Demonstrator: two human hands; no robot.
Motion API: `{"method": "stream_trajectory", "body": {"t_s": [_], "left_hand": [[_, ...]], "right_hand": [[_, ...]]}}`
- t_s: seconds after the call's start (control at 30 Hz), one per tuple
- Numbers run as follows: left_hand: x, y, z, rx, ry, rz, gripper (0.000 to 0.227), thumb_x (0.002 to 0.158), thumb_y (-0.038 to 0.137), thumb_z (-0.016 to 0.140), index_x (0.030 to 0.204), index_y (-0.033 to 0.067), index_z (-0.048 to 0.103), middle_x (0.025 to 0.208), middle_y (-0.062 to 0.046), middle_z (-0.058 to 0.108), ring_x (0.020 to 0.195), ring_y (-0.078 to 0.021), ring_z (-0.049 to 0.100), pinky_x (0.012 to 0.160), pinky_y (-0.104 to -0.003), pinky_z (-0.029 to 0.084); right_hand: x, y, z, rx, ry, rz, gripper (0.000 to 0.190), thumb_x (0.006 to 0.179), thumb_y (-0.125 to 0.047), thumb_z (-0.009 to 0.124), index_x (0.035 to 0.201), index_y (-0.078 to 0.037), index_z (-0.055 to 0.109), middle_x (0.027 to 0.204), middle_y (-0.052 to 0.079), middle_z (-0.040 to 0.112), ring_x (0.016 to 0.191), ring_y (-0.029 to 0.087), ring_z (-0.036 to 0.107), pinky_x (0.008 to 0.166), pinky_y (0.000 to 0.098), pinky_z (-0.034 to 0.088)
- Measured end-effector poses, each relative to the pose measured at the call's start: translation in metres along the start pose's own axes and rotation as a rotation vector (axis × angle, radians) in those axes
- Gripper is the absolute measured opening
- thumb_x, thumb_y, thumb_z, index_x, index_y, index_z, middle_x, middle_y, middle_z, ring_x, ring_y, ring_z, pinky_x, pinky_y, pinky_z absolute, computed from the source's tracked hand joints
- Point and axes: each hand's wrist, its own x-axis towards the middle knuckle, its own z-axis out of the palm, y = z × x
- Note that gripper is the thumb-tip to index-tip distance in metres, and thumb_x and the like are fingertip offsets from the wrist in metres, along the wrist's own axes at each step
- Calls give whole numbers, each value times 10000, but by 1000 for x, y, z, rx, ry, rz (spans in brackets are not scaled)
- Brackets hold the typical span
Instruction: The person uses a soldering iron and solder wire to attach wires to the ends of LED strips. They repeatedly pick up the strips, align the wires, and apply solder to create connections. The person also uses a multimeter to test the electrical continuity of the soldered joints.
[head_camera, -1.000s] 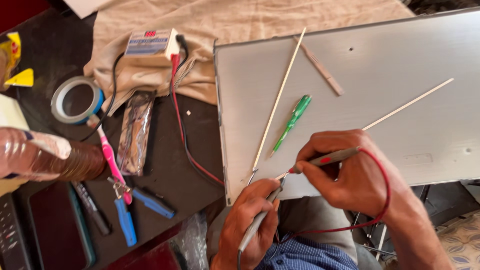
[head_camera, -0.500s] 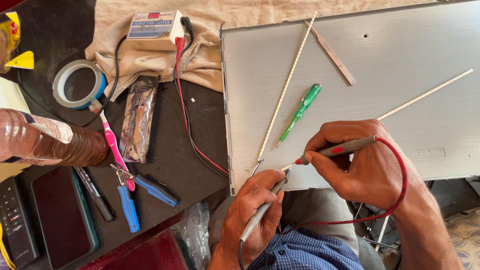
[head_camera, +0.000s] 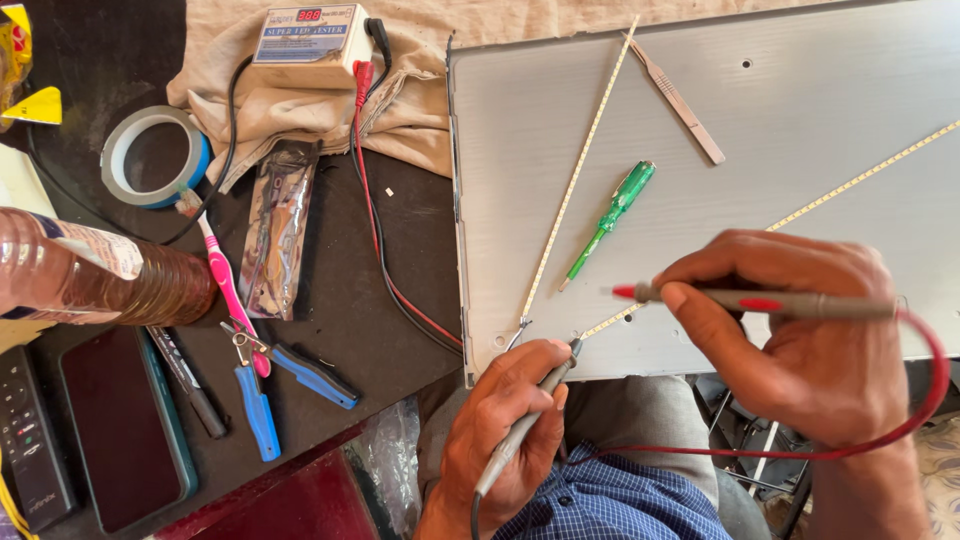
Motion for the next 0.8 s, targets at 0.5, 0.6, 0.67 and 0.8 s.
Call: {"method": "stream_trajectory", "body": {"t_s": [0.5, 0.6, 0.67, 0.8], "left_hand": [[0, 0, -3, -35, 25, 16, 284, 1038, -15, 677, 1147, 26, 418, 1231, -269, 689, 1167, -387, 738, 994, -431, 638], [-1, 0, -3, -28, 35, 14, 284, 1034, -11, 674, 1149, 25, 417, 1234, -269, 688, 1166, -387, 737, 989, -429, 638], [-1, 0, -5, -17, 45, 23, 284, 1034, -14, 675, 1145, 26, 417, 1231, -268, 690, 1164, -387, 740, 984, -428, 640], [-2, 0, -8, -3, 83, 21, 286, 1027, -17, 674, 1141, 31, 417, 1232, -269, 692, 1171, -387, 738, 1000, -443, 634]], "right_hand": [[-35, 25, 38, 55, 206, -189, 173, 939, 43, 703, 1082, -49, 734, 996, 86, 764, 836, 173, 739, 742, 276, 575], [-32, 32, 43, -47, 176, -298, 210, 883, 57, 722, 1059, -58, 715, 1039, 89, 767, 964, 233, 724, 823, 338, 577], [-29, 35, 45, -61, 143, -336, 232, 849, 57, 737, 1049, -56, 709, 1028, 93, 757, 1005, 265, 701, 844, 384, 565], [-29, 38, 44, -79, 72, -326, 312, 747, 71, 727, 1032, -56, 718, 957, 101, 720, 981, 284, 669, 802, 418, 543]]}}
